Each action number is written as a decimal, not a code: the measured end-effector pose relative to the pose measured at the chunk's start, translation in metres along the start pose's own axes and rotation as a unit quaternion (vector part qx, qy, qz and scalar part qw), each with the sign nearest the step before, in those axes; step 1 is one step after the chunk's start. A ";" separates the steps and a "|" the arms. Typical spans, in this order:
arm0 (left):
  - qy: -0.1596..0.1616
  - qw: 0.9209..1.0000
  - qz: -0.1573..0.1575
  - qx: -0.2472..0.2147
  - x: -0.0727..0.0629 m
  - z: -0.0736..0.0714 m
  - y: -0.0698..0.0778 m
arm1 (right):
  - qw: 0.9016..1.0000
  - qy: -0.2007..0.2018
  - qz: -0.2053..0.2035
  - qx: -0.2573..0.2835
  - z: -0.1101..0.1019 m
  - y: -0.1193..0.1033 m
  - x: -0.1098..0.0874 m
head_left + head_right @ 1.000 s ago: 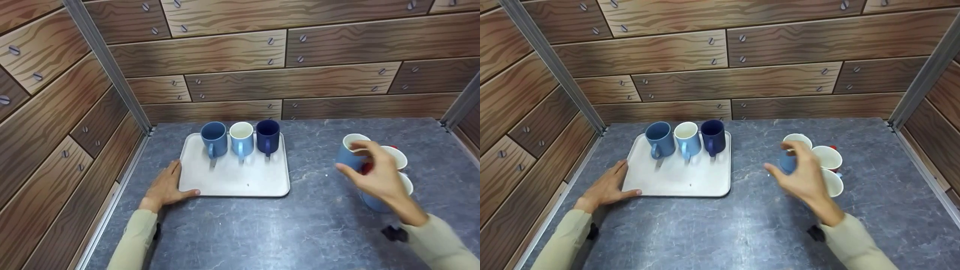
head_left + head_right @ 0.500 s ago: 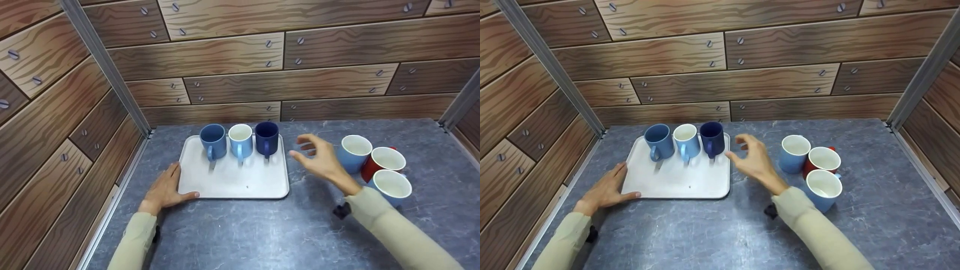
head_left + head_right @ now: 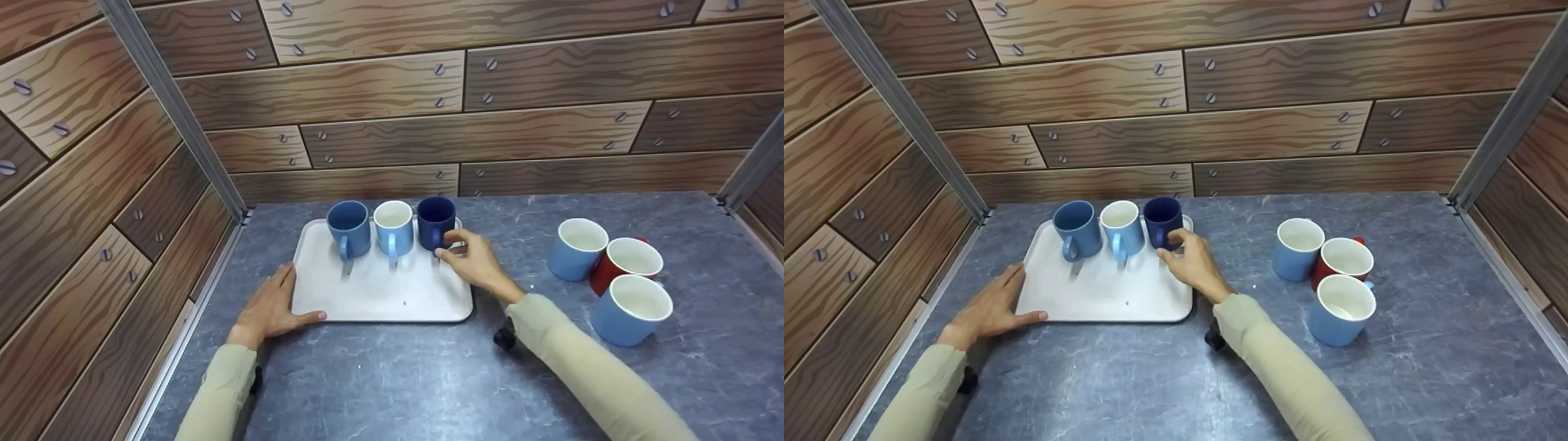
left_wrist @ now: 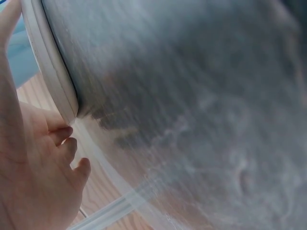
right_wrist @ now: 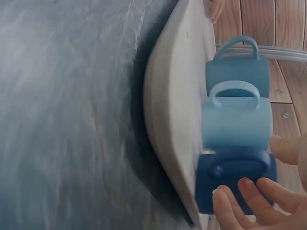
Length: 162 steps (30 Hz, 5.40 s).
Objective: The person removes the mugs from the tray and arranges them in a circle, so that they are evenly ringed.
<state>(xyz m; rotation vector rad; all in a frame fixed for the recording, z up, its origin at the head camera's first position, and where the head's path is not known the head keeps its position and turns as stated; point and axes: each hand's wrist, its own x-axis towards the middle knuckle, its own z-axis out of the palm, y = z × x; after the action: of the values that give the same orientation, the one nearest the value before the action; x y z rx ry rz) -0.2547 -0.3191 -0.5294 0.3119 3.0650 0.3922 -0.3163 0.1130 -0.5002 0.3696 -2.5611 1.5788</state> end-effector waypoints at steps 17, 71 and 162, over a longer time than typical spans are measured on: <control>-0.004 1.000 -0.010 -0.002 -0.001 0.000 0.001 | 0.969 -0.044 0.135 0.201 0.027 0.003 0.003; 0.001 1.000 -0.010 -0.003 0.000 0.000 0.001 | 0.932 -0.036 0.082 0.352 -0.040 -0.012 -0.039; 0.001 1.000 -0.013 -0.010 -0.004 -0.001 0.002 | 0.957 0.089 0.190 0.199 -0.114 0.045 -0.115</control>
<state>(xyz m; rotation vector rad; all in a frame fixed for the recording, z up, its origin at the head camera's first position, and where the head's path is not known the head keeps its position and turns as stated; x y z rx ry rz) -0.2508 -0.3186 -0.5280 0.2694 3.0616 0.4203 -0.2209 0.2504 -0.5127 -0.2472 -2.2617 2.1509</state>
